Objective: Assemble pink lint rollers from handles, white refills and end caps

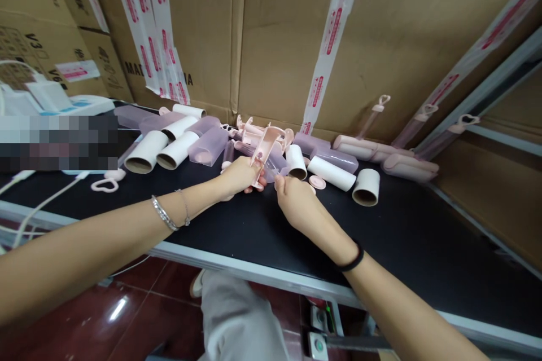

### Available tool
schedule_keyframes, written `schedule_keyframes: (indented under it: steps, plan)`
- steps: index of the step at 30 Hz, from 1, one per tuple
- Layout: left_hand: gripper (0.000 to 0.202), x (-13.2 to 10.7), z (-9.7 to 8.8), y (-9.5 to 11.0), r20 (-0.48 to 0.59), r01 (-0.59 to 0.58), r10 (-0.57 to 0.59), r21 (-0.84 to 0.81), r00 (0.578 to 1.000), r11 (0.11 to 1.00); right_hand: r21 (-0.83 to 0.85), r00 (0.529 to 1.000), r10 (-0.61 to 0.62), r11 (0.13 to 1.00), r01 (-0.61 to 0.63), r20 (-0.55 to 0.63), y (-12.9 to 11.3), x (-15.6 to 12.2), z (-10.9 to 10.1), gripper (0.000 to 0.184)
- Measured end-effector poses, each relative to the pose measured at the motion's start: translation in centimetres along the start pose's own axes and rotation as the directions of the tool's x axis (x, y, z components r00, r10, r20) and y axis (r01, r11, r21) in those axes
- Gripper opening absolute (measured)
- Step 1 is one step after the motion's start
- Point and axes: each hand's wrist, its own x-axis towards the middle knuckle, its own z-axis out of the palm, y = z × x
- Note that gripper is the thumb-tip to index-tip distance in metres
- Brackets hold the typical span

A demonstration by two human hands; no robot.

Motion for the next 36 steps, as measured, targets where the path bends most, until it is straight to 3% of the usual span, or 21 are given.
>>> schedule_keyframes:
  steps: [4, 12, 22, 30, 36]
  plan:
    - [0.032, 0.0, -0.2, 0.1, 0.026, 0.003, -0.003, -0.009, 1.0, 1.0, -0.069, 1.0, 0.001, 0.998, -0.001, -0.007, 0.3, -0.3, -0.2, 0.045]
    - [0.037, 0.1, -0.6, -0.1, 0.093, -0.038, 0.039, -0.009, 0.995, 0.999, -0.273, 0.988, 0.028, 0.96, -0.07, -0.155, 0.8, -1.8, -2.1, 0.044]
    - [0.033, 0.2, 0.4, 0.1, 0.031, -0.035, 0.033, 0.078, 0.999, 0.996, -0.451, 0.954, -0.032, 0.885, -0.112, -0.299, 0.9, -2.3, -1.6, 0.045]
    - [0.024, 0.6, 0.5, 0.1, 0.042, -0.01, 0.006, 0.088, 0.999, 0.996, -0.524, 0.937, -0.109, 0.847, -0.088, -0.333, 1.1, -2.4, -1.7, 0.05]
    - [0.023, 0.4, 0.5, 0.1, 0.076, -0.013, 0.008, 0.066, 0.997, 0.998, -0.588, 0.947, -0.131, 0.806, -0.07, -0.292, 1.3, -2.2, -2.2, 0.046]
